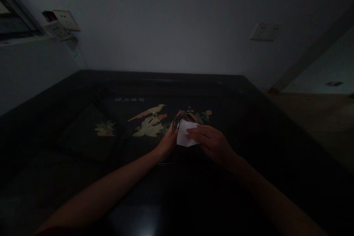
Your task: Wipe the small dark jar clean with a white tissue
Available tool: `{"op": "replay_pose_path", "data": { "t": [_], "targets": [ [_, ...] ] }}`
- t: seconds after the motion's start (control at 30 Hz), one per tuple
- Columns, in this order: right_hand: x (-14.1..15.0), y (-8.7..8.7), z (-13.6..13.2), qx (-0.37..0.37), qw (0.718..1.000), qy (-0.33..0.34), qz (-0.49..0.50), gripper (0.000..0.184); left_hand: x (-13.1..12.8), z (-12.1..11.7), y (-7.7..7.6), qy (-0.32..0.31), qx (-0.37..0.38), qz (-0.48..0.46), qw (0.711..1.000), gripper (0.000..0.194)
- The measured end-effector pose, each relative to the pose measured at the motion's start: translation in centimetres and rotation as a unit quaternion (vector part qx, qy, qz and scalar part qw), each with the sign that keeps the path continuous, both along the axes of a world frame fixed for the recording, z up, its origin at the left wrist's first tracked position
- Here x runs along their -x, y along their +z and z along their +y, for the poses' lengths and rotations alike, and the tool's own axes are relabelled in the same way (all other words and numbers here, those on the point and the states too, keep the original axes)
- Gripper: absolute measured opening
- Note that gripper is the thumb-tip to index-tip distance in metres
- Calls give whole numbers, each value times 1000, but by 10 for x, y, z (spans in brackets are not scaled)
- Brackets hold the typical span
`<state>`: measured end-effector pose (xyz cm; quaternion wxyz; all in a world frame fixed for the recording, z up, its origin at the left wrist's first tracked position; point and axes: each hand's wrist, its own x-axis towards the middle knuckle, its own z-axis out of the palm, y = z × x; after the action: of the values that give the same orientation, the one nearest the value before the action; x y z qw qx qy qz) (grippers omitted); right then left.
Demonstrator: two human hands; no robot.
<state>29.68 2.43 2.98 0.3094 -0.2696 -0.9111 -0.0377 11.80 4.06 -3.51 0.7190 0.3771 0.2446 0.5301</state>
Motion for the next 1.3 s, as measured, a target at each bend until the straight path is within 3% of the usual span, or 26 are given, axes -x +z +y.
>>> {"op": "replay_pose_path", "data": {
  "t": [0.2,0.37,0.5,0.67,0.97,1.17,1.3],
  "targets": [
    [3,6,-5,-34,994,-80,-69,32,1,1,-3,-41,-16,-12,999,91],
    [-7,11,-5,-29,996,-81,27,37,2,4,-7,-36,-3,4,999,68],
    [-10,13,-8,-70,991,-54,100,39,-3,4,-10,-65,17,9,998,55],
    [2,-1,-10,-97,995,-28,9,30,-10,-1,-6,-47,34,7,998,46],
    [14,-8,-10,-43,995,-57,-75,38,1,1,1,19,30,18,999,72],
    [17,-11,-13,9,995,-52,-86,45,2,2,-4,8,-29,47,998,83],
    [13,-9,-10,-10,992,-44,-121,41,4,3,-9,0,-52,57,997,87]
  ]
}}
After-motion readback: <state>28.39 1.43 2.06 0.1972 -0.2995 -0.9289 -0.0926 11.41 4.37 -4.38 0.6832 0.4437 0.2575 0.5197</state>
